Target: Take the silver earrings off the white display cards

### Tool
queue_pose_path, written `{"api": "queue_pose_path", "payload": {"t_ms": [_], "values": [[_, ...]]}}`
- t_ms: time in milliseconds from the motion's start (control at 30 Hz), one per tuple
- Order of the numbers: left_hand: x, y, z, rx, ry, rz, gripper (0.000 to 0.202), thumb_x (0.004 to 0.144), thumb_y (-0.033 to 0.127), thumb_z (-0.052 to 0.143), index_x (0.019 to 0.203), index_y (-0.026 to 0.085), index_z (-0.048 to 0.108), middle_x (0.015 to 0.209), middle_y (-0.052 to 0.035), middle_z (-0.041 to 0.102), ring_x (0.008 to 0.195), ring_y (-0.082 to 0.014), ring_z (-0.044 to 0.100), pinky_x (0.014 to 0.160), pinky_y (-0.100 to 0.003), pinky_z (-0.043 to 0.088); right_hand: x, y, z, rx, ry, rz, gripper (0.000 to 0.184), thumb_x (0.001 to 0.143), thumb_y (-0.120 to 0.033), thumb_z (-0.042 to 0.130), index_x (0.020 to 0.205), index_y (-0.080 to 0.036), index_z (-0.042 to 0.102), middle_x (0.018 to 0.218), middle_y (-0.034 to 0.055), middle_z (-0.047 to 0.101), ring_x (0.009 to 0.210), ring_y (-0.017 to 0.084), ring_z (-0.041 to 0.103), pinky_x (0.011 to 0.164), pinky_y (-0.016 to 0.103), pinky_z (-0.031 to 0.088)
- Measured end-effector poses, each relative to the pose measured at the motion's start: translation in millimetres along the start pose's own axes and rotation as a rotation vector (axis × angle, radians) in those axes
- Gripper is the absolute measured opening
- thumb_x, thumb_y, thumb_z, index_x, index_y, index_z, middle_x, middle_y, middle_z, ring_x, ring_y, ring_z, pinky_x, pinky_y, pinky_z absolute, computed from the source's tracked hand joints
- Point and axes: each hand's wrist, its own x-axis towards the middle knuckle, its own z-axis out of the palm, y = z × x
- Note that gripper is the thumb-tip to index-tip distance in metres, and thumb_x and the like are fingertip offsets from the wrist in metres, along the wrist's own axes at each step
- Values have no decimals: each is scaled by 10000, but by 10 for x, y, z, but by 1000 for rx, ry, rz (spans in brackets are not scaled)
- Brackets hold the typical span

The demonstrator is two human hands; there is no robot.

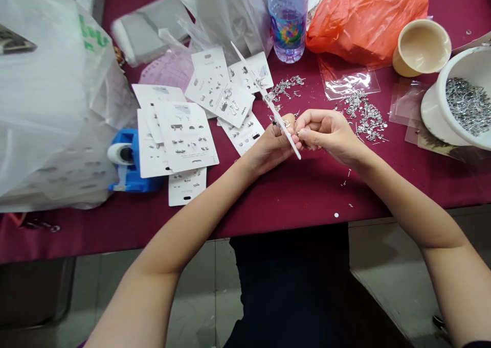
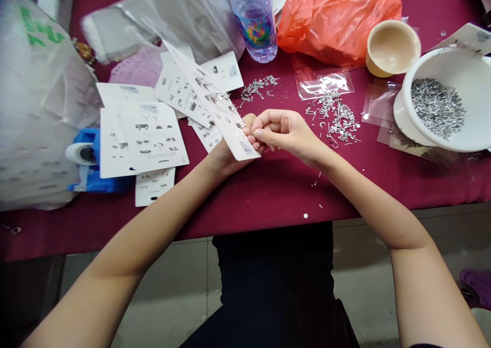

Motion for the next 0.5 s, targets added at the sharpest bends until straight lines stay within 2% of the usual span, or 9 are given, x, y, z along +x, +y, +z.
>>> {"api": "queue_pose_path", "payload": {"t_ms": [133, 300, 500], "values": [[-7, 6, 34, 9, -50, 25, 529, 618, 254, 961, 676, 186, 440, 600, 103, 585, 575, -69, 666, 637, -184, 566, 1, 4, -3, 13, -2, -12, 460, 750, -485, 880, 850, -132, 602, 685, -10, 626, 629, 83, 605, 534, 182, 472], [-16, 4, 51, 17, 7, 4, 513, 661, 226, 933, 674, 189, 421, 592, 103, 562, 582, -74, 661, 645, -198, 561, -11, 2, 8, -13, 15, 0, 455, 757, -476, 876, 854, -123, 606, 717, 14, 647, 672, 103, 641, 542, 185, 490], [-10, 3, 44, 17, -31, 32, 562, 591, 277, 972, 663, 181, 422, 608, 102, 568, 579, -61, 644, 591, -164, 507, -33, 39, 91, 11, 99, -73, 435, 771, -475, 865, 842, -131, 609, 751, 12, 687, 659, 87, 662, 610, 197, 561]]}}
